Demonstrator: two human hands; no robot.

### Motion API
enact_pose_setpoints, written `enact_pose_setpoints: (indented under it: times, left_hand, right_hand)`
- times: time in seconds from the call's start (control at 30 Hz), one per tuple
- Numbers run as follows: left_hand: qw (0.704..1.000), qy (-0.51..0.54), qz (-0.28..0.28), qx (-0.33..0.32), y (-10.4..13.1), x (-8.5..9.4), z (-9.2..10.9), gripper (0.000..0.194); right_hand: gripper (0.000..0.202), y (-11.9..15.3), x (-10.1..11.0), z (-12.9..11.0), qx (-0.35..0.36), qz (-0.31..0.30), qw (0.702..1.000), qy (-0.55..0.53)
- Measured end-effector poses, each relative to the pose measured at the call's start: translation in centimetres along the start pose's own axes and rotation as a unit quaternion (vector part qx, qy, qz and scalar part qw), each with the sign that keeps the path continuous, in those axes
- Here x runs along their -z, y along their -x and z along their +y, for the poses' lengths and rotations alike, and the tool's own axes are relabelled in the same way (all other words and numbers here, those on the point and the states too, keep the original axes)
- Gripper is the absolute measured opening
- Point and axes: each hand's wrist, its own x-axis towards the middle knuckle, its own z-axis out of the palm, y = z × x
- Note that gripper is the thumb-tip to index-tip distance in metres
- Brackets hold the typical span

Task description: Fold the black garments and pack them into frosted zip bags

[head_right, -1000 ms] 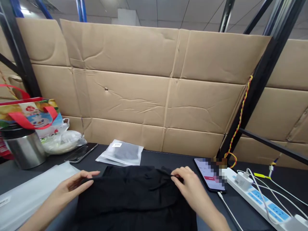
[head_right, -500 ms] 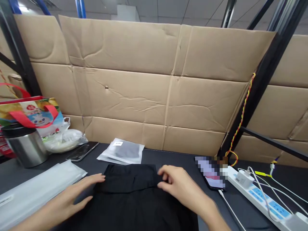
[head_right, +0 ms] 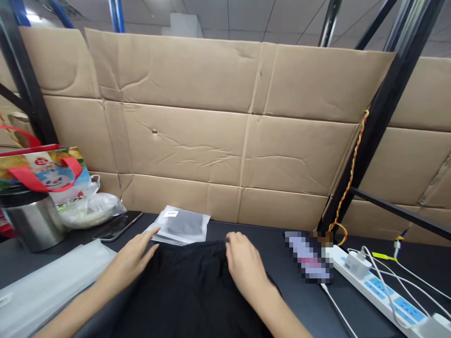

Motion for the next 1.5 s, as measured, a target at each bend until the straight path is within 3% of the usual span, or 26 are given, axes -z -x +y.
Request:
enact_pose_setpoints:
  times: [0.13,0.3,0.4,0.47,0.6,0.7,0.8,0.9,1.0,1.13,1.23,1.3,1.4,1.43,1.5]
  left_hand:
    - [0.989,-0.080,-0.077,-0.102,2.7,-2.0,0.7,0.045]
    - [0.976,-0.121,-0.160,-0.084,4.2,-2.7,1.1,0.056]
    - [0.970,-0.125,-0.193,-0.082,3.9,-2.4,1.5,0.059]
    - [0.969,-0.124,-0.193,-0.089,3.6,-2.2,1.8,0.060]
    - [0.981,-0.110,-0.121,-0.100,1.7,-1.5,1.6,0.043]
    - [0.986,-0.109,-0.053,-0.112,-1.0,-0.7,0.2,0.036]
    - [0.985,-0.116,-0.032,-0.127,-3.3,-0.2,-1.5,0.042]
    - [0.984,-0.115,-0.020,-0.134,-4.8,0.0,-2.4,0.034]
    - [0.987,-0.107,0.003,-0.121,-6.3,0.6,-1.8,0.020]
    - [0.990,-0.093,0.070,-0.076,-8.9,2.5,1.3,0.021]
    - [0.989,-0.080,0.094,-0.079,-8.7,3.6,4.3,0.021]
    - [0.988,-0.073,0.081,-0.112,-6.7,3.6,6.3,0.022]
    - [0.981,-0.070,0.043,-0.177,-2.4,2.6,8.4,0.028]
    - [0.977,-0.071,0.029,-0.197,-0.9,2.2,8.9,0.029]
    - [0.967,-0.072,0.023,-0.244,1.4,1.6,9.4,0.028]
  right_hand:
    - [0.040,4.0,-2.6,0.5,0.060,0.005,0.995,0.077]
    - [0.079,5.8,-3.3,5.0,-0.057,-0.093,0.989,0.098]
    - [0.083,5.5,-2.8,6.2,-0.075,-0.141,0.984,0.081]
    - [0.085,5.3,-2.5,5.9,-0.078,-0.126,0.985,0.092]
    - [0.080,5.3,-2.5,4.1,-0.008,-0.037,0.995,0.095]
    - [0.068,5.8,-2.6,3.2,0.038,-0.090,0.995,0.032]
    - [0.068,6.1,-2.8,3.2,0.017,-0.134,0.991,-0.008]
    - [0.071,6.1,-2.8,3.2,0.012,-0.137,0.990,-0.014]
    - [0.072,6.0,-2.7,3.0,0.011,-0.142,0.990,-0.009]
    - [0.070,6.1,-3.0,3.2,0.017,-0.131,0.991,-0.012]
    - [0.065,6.2,-3.4,3.8,0.020,-0.064,0.997,-0.025]
    - [0.065,5.9,-3.1,3.8,0.021,0.058,0.998,-0.032]
    - [0.069,5.2,-1.7,2.9,0.043,0.238,0.969,-0.047]
    - [0.070,4.9,-1.2,2.5,0.059,0.261,0.962,-0.050]
    - [0.063,4.5,-0.5,1.9,0.106,0.252,0.961,-0.041]
